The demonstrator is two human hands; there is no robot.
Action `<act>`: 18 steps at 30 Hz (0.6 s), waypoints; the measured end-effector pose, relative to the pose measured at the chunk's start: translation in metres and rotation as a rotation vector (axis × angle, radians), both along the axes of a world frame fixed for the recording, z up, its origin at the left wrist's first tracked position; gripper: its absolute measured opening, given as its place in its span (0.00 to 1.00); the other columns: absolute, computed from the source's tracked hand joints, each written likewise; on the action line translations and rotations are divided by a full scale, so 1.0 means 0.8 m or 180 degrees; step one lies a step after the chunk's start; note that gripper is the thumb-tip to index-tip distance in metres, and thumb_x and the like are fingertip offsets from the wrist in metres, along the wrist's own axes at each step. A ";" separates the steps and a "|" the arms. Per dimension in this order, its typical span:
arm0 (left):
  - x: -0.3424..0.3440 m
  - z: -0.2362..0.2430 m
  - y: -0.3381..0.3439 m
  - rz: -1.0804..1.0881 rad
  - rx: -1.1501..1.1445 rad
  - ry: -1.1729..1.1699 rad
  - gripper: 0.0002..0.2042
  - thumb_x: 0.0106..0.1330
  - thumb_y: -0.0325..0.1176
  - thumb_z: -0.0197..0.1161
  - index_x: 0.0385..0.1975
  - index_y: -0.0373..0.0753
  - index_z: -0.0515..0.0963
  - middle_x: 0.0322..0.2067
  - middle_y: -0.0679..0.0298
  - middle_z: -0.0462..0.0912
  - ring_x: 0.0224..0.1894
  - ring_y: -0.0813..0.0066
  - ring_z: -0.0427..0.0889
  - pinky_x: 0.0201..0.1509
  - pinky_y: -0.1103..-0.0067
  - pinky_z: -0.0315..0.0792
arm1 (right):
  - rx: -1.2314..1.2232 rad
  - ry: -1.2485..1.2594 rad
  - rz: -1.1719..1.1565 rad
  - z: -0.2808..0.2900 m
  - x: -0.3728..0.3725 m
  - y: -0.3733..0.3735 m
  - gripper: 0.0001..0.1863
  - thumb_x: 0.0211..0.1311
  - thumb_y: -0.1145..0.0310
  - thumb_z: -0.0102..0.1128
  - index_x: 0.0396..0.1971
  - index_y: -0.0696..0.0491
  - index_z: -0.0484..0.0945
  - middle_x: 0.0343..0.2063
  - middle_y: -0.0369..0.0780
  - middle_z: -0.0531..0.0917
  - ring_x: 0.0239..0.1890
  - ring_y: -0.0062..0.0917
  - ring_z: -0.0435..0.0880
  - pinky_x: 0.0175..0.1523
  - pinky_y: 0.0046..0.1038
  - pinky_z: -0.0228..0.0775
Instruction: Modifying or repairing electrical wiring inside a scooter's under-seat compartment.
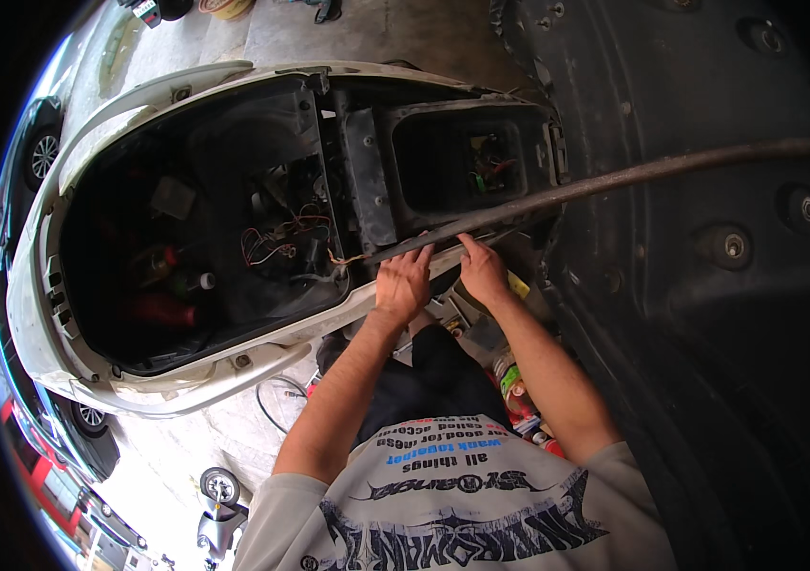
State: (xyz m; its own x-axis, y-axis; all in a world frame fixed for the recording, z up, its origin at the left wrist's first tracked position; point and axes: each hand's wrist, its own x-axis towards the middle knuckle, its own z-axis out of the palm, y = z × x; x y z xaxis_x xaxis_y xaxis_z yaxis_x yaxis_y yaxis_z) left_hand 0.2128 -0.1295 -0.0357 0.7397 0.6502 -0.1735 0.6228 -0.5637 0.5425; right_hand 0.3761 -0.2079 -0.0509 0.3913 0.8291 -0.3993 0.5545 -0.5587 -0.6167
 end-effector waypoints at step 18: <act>0.015 -0.002 0.007 0.0424 -0.0453 0.0068 0.19 0.58 0.25 0.52 0.51 0.35 0.73 0.52 0.51 0.75 0.53 0.52 0.75 0.58 0.66 0.69 | 0.0134 0.0279 -0.0524 -0.036 0.003 0.009 0.17 0.54 0.78 0.53 0.46 0.54 0.77 0.38 0.45 0.81 0.40 0.40 0.81 0.45 0.37 0.73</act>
State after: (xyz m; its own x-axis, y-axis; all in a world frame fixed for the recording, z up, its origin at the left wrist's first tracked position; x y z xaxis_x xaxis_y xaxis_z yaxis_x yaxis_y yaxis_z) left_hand 0.2247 -0.1241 -0.0373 0.6438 0.7099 -0.2855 0.6990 -0.3940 0.5968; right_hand 0.3787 -0.2008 -0.0801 0.4884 0.7734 -0.4041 0.4008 -0.6102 -0.6834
